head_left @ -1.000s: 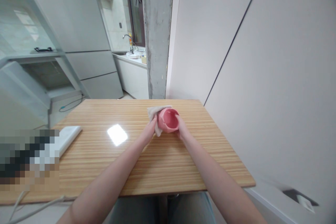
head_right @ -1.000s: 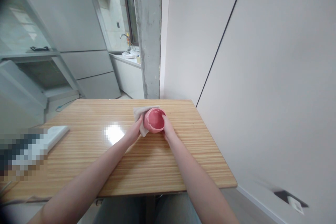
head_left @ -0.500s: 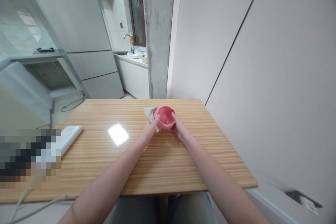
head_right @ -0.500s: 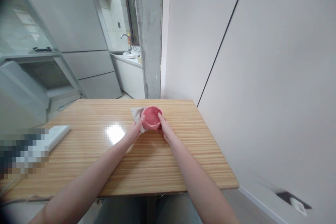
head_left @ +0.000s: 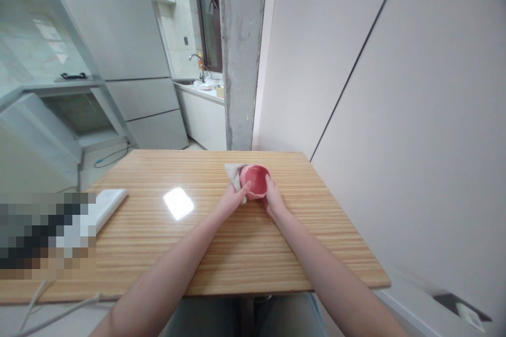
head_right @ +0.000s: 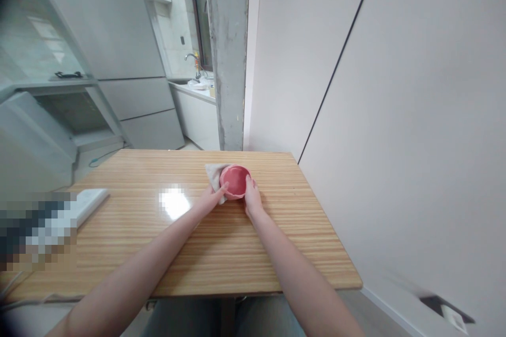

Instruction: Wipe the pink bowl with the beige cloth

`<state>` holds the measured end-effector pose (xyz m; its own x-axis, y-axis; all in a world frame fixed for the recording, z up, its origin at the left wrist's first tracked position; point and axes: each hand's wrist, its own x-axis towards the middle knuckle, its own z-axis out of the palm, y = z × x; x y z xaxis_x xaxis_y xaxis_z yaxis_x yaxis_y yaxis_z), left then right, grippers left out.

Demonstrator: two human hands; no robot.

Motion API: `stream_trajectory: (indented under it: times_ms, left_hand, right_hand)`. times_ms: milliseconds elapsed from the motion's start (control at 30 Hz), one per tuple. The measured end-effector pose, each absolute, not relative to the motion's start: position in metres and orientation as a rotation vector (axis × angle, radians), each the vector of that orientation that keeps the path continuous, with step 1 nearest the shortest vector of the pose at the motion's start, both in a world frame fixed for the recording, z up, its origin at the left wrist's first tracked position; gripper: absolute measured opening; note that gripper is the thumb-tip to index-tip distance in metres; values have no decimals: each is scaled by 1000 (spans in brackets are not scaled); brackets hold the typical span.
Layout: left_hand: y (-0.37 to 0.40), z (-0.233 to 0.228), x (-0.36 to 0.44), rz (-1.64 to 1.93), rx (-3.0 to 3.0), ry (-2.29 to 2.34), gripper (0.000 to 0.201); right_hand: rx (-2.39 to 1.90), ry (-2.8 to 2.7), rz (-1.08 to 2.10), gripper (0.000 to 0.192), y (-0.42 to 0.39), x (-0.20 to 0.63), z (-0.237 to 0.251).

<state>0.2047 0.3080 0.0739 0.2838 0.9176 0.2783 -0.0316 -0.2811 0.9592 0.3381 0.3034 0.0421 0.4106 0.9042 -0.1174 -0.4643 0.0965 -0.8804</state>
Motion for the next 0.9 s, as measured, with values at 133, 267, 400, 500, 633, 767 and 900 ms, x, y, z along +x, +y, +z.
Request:
stream_trajectory:
  times_ms: [133,267,400,500,633,767,900]
  left_hand:
    - [308,73,205,1187,1555,876,64]
    - [312,80,198,1259,1466,894,52]
    - [314,84,194,1241,1440,928,50]
    - [314,80,198,1252,1460,905,53]
    - [311,68,207,1220,1553,796,57]
    - [308,60,211,1212,1582,772,66]
    - [308,68,205,1306,1497,823,62]
  right_hand:
    - [-945,-554,1217,39,300,339,50]
    - [-1026,-598,1433,44,292,340,64]
    - [-1135,-686,1562,43,287,341,68]
    - [-1132,-647,1439,40,290,341,65]
    - [-1050,-519,1269,42,294,341,61]
    - [-951,-532,1342,45,292,342,67]
    - [-1029,-613,1418,45,292,346,73]
